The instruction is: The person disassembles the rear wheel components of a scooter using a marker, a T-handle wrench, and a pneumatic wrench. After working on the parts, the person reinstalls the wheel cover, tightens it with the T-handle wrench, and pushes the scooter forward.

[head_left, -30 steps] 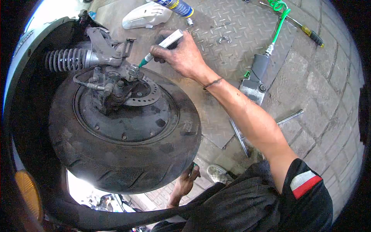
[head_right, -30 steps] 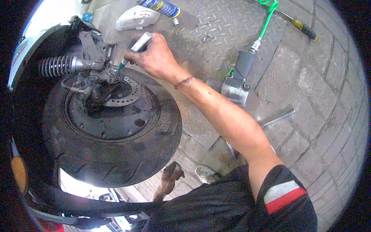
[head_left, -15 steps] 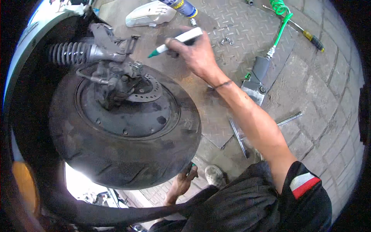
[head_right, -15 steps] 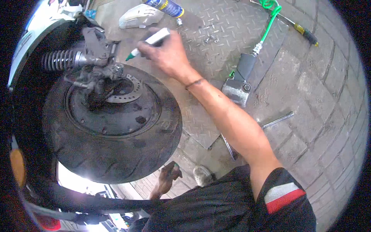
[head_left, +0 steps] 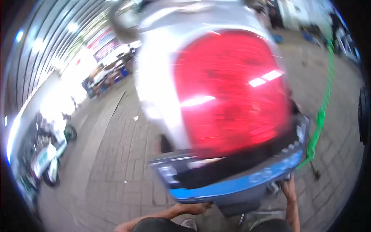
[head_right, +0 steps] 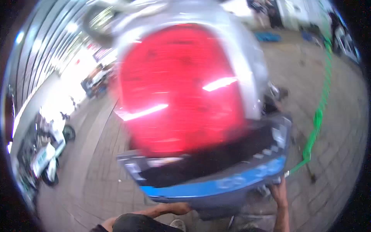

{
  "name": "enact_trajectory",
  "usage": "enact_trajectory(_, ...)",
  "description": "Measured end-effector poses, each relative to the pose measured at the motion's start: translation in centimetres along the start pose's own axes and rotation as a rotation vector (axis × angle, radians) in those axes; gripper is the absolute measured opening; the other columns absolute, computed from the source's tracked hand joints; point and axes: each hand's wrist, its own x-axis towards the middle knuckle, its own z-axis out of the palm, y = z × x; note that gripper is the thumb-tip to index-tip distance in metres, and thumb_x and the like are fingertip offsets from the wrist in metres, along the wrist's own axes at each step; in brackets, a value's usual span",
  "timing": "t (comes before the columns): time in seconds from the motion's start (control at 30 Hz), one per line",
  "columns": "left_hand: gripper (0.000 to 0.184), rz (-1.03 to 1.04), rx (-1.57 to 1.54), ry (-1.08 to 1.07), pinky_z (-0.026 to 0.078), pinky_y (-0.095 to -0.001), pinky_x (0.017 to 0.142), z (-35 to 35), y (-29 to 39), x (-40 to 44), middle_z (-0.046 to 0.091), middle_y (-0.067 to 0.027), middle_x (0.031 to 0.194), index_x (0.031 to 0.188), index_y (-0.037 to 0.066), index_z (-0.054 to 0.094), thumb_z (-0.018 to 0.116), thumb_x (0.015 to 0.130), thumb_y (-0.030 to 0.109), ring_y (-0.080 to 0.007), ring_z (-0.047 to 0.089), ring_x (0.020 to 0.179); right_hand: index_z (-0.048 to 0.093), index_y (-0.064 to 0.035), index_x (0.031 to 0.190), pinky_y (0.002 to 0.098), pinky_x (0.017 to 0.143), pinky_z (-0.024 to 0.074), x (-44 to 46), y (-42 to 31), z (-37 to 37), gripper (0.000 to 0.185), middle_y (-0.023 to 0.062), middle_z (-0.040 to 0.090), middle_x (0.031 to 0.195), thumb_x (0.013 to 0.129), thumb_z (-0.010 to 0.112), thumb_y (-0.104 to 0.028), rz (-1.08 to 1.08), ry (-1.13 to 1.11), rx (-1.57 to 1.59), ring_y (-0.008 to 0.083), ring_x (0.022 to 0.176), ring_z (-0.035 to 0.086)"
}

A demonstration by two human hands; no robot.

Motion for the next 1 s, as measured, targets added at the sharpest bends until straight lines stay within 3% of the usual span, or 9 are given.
enact_trajectory(0.07, 0.043, 0.300, 0.229, 0.351, 0.046, -0.0437, 0.094, 5.7, -5.2, 2.6, 0.061, -0.0219, 0.120, 0.132, 0.003, 0.053, 0.044, 0.103, 0.033, -0.0352, 0.057, 0.113, 0.070, 0.0011, 0.094, 0.0323, 0.069, 0.0539, -1.4, -0.6, -2.2, 0.016, 0.0087, 0.071, 0.083, 0.079, 0.065, 0.000, -0.067, -0.218, -0.122, 0.0168, 0.074, 0.067)
enact_trajectory(0.13, 0.042, 0.343, -0.034, 0.545, 0.050, -0.0463, 0.088, 5.6, -3.9, 2.2, 0.064, -0.0227, 0.110, 0.130, 0.004, 0.055, 0.046, 0.102, 0.033, -0.0393, 0.062, 0.104, 0.062, -0.0018, 0.101, 0.0372, 0.071, 0.0565, -3.5, -2.4, -3.3, 0.025, 0.0142, 0.069, 0.084, 0.085, 0.072, -0.018, 0.154, -0.444, -0.391, 0.0265, 0.076, 0.069)
enact_trajectory(0.17, 0.041, 0.383, -0.162, 0.640, 0.052, -0.0476, 0.085, 5.4, -3.1, 1.9, 0.066, -0.0231, 0.105, 0.129, 0.004, 0.055, 0.047, 0.101, 0.033, -0.0413, 0.064, 0.099, 0.063, -0.0018, 0.106, 0.0395, 0.075, 0.0554, -4.5, -4.4, -3.1, 0.029, 0.0161, 0.069, 0.089, 0.085, 0.071, -0.020, -0.042, -0.551, -0.685, 0.0289, 0.081, 0.068)
enact_trajectory(0.23, 0.044, 0.127, -0.185, 0.367, 0.050, -0.0473, 0.089, 5.8, -3.9, -0.4, 0.064, -0.0256, 0.109, 0.134, 0.005, 0.053, 0.045, 0.102, 0.034, -0.0413, 0.062, 0.103, 0.066, -0.0023, 0.107, 0.0435, 0.083, 0.0517, -6.9, -9.5, -0.8, 0.032, 0.0192, 0.067, 0.100, 0.085, 0.072, -0.024, -0.216, -0.808, -0.918, 0.0325, 0.094, 0.065)
enact_trajectory(0.33, 0.046, 0.265, -0.196, 0.501, 0.050, -0.0481, 0.087, 9.3, -7.7, 0.2, 0.064, -0.0260, 0.112, 0.135, 0.007, 0.052, 0.049, 0.100, 0.037, -0.0424, 0.062, 0.101, 0.072, -0.0033, 0.099, 0.0472, 0.093, 0.0464, -9.4, -18.1, 4.9, 0.030, 0.0215, 0.065, 0.113, 0.085, 0.074, -0.029, -0.062, -1.194, -0.787, 0.0348, 0.109, 0.061)
enact_trajectory(0.4, 0.045, 0.210, -0.254, 0.617, 0.050, -0.0478, 0.085, 11.5, -10.6, 1.4, 0.064, -0.0259, 0.111, 0.131, 0.008, 0.056, 0.053, 0.098, 0.039, -0.0433, 0.062, 0.099, 0.067, -0.0012, 0.081, 0.0439, 0.088, 0.0488, -11.1, -20.3, 7.5, 0.023, 0.0148, 0.066, 0.099, 0.083, 0.070, -0.024, -0.109, -1.320, -0.856, 0.0315, 0.101, 0.063)
enact_trajectory(0.5, 0.037, -0.006, -0.499, 0.465, 0.049, -0.0476, 0.081, 8.3, -8.5, -1.9, 0.066, -0.0251, 0.102, 0.111, 0.006, 0.066, 0.062, 0.093, 0.037, -0.0442, 0.060, 0.098, 0.064, -0.0063, 0.122, 0.0437, 0.083, 0.0510, -11.7, -7.0, 5.4, 0.043, 0.0193, 0.065, 0.106, 0.085, 0.073, -0.027, -0.268, -1.478, -0.740, 0.0326, 0.097, 0.064)
enact_trajectory(0.77, 0.044, -0.123, -0.611, 1.094, 0.045, -0.0483, 0.079, 1.1, -10.4, -1.5, 0.059, -0.0252, 0.097, 0.105, -0.002, 0.057, 0.067, 0.092, 0.039, -0.0425, 0.056, 0.090, 0.070, -0.0023, 0.105, 0.0348, 0.062, 0.0524, -10.4, -10.8, 23.1, 0.025, 0.0128, 0.070, 0.089, 0.087, 0.069, -0.020, -0.586, -0.597, -0.392, 0.0265, 0.072, 0.069)
enact_trajectory(1.0, 0.072, 0.189, -0.654, 1.393, 0.043, -0.0440, 0.098, -13.4, -5.8, -1.2, 0.053, -0.0241, 0.118, 0.126, -0.009, 0.042, 0.077, 0.085, 0.039, -0.0359, 0.054, 0.113, 0.064, 0.0004, 0.115, 0.0319, 0.078, 0.0486, -10.6, -18.7, 28.7, 0.033, 0.0140, 0.065, 0.090, 0.097, 0.061, -0.028, -0.397, -0.010, -0.234, 0.0215, 0.082, 0.062)
